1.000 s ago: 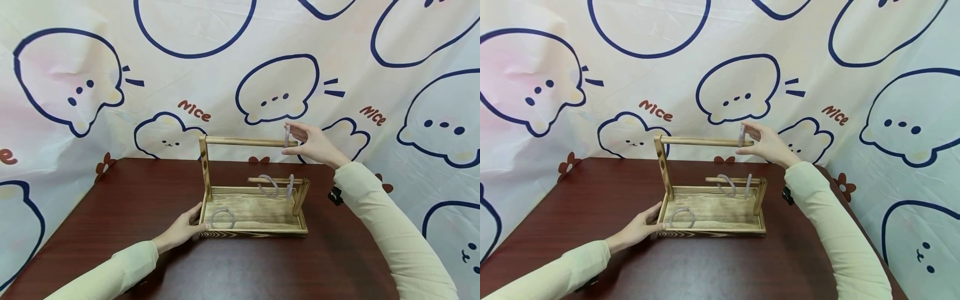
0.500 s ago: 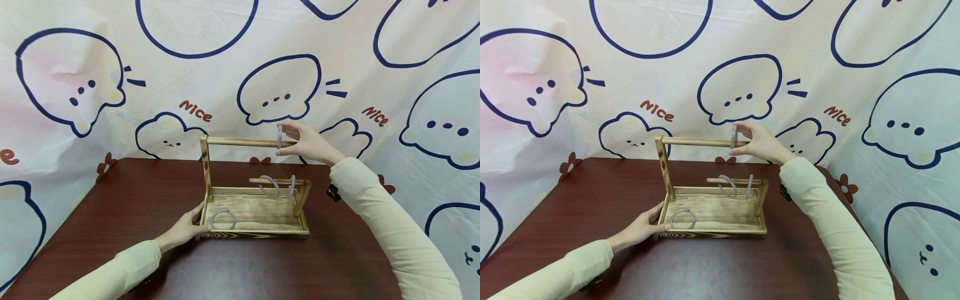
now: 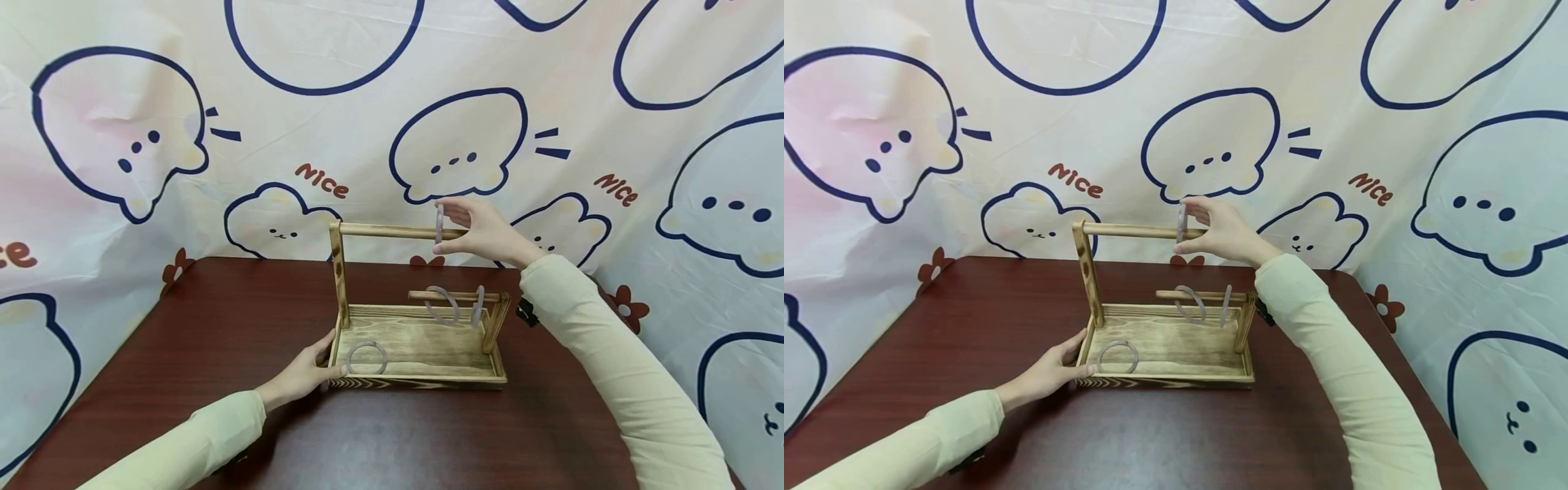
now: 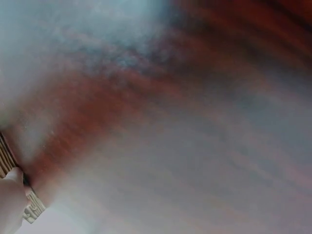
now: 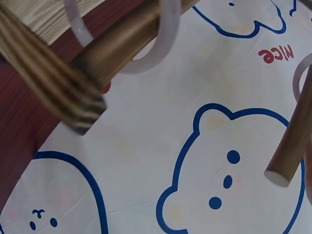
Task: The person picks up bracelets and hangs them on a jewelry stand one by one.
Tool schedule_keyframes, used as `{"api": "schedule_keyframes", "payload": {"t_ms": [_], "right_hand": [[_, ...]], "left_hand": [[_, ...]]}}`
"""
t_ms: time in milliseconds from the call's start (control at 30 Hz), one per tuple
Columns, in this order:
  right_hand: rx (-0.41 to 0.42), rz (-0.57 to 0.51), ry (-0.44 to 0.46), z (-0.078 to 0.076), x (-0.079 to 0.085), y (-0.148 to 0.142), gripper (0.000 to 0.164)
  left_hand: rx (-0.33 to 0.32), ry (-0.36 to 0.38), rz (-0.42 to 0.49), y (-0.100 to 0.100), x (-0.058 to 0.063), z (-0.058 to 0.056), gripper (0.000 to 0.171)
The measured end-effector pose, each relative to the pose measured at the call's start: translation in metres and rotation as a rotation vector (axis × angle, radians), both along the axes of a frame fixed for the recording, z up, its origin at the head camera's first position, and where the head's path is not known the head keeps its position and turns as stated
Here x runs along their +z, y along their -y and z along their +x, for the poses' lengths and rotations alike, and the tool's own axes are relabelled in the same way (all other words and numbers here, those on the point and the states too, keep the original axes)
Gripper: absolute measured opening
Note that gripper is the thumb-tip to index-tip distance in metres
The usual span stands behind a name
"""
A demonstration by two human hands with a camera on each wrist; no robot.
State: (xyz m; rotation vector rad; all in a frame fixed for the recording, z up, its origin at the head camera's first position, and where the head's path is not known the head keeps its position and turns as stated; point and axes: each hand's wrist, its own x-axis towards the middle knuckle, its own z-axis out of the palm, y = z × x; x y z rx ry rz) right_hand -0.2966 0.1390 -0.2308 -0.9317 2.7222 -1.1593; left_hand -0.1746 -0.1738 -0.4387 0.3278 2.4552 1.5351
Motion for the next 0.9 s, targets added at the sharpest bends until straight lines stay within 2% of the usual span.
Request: {"api": "schedule_keyframes", "payload": {"t_ms": [267, 367, 667, 900], "right_hand": [[-0.026, 0.044, -0.014, -0.003, 0.003, 0.014, 0.086], [-0.012, 0.048, -0.017, -0.005, 0.002, 0.020, 0.085], [0.028, 0.015, 0.025, -0.006, 0.002, 0.040, 0.087], [0.023, 0.002, 0.032, -0.005, 0.000, 0.051, 0.087]], "left_hand": [[-0.004, -0.003, 0.013, -0.001, -0.003, -0.001, 0.083], [-0.008, -0.008, 0.013, 0.000, -0.004, -0.001, 0.083], [-0.004, -0.008, 0.014, 0.001, -0.001, 0.000, 0.083], [-0.011, -0.019, 0.023, 0.001, -0.003, 0.000, 0.083]]}}
